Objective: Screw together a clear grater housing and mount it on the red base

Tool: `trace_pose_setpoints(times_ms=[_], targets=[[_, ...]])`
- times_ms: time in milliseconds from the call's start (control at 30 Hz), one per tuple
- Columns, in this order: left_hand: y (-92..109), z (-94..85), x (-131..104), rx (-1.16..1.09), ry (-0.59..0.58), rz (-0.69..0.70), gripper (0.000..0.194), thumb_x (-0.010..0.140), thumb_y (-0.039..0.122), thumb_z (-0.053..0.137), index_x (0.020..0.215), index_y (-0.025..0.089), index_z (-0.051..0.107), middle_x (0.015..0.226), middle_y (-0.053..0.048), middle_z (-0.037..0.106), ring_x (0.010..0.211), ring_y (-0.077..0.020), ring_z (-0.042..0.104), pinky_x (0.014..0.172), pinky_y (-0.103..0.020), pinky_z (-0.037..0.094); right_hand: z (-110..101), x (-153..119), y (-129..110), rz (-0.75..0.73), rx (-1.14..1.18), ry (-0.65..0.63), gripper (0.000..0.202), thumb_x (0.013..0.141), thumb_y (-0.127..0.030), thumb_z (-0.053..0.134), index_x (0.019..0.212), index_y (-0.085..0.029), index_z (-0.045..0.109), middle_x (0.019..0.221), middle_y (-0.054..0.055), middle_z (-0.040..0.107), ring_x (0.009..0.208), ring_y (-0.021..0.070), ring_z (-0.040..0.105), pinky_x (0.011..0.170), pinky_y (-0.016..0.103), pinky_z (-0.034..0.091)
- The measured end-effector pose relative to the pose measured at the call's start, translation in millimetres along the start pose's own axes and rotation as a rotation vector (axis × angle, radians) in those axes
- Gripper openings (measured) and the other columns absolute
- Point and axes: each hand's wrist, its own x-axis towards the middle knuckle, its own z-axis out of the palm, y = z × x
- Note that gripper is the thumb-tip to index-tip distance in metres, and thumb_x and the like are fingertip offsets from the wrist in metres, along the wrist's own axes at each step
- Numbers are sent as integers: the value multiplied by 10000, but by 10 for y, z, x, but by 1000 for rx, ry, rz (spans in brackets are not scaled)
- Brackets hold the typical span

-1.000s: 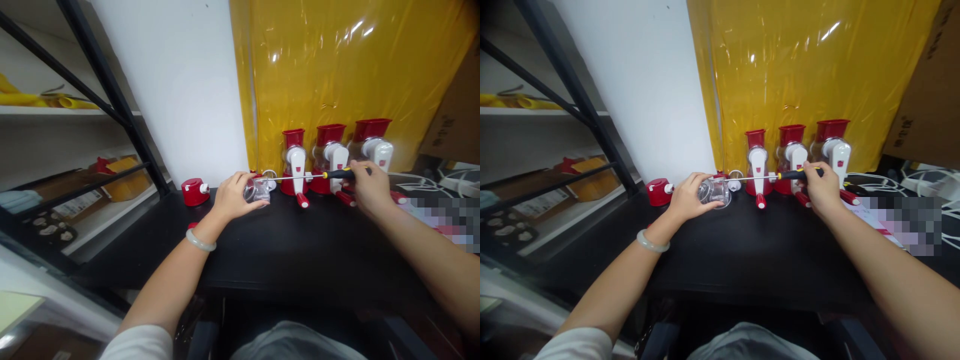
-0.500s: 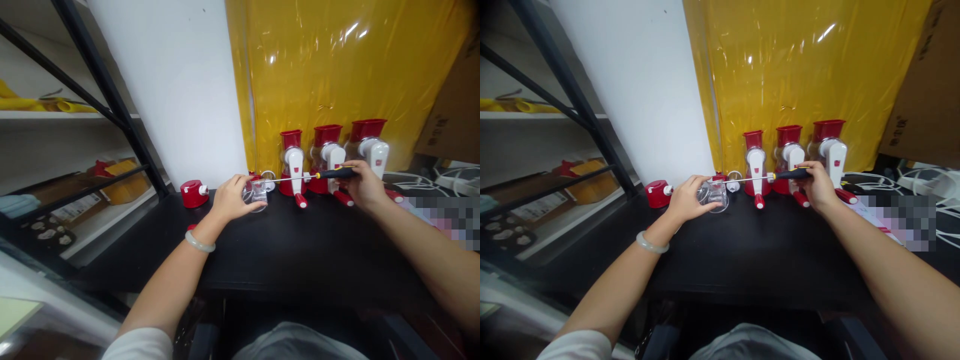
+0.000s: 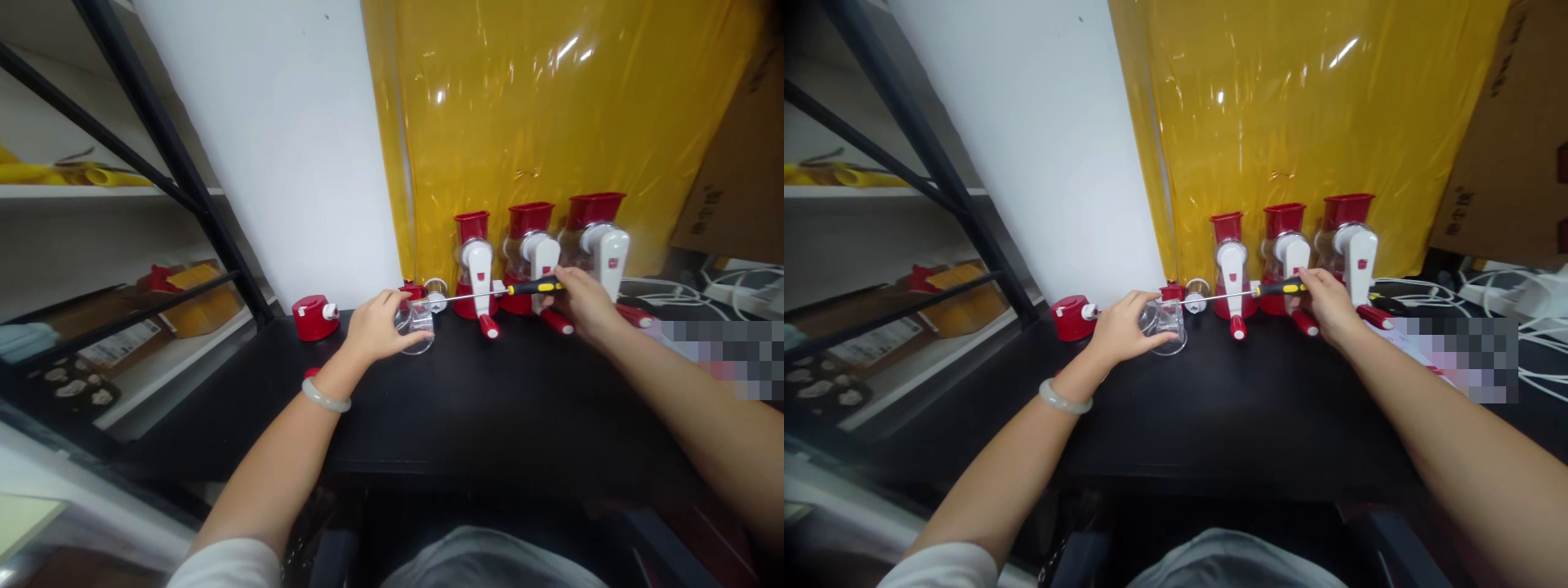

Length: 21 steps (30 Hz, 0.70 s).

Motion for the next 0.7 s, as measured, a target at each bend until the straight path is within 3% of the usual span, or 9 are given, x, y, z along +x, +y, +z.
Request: trace_pose_setpoints(times_ms=[100,167,267,533,700], targets=[[-6,2,5,-4,-20,-14,758,762,708,758,1338,239,607,1276,-102,695,1088,-333,696,879,-439,566,13,-21,15,4,-72,-9,247,971,-380,577,809,-196,609,508,8,584,429,139,541,403,215,439],[-4,-5,8,-7,-29,-20,755,762,707,757,1338,243,606,1283,-100,693,1089,-336,694,882,-443,564,30,-26,12,38,-60,23,271,1000,-317,463,834,-185,631,531,19,603,446,143,566,445,229,485],[7,-22,14,-11,-45,-33,776,749,725,756,1335,237,608,1281,-101,697,1070,-340,699,873,-449,564,49,-22,-2,97,24,100,280,944,-186,390,840,-171,649,621,27,649,496,134,608,508,234,532],[3,11,15,-94,-69,-67,719,775,702,748,1299,225,625,1286,-111,700,1081,-324,705,911,-462,569,39,-7,31,99,42,105,176,838,-154,481,838,-169,656,655,7,648,507,126,594,518,238,529],[-19,37,10,-117,-85,-106,697,789,703,733,1279,219,627,1293,-118,693,1077,-315,704,912,-464,572,55,-43,50,12,-60,69,87,897,-246,566,837,-199,607,552,-11,587,483,134,554,464,221,461]])
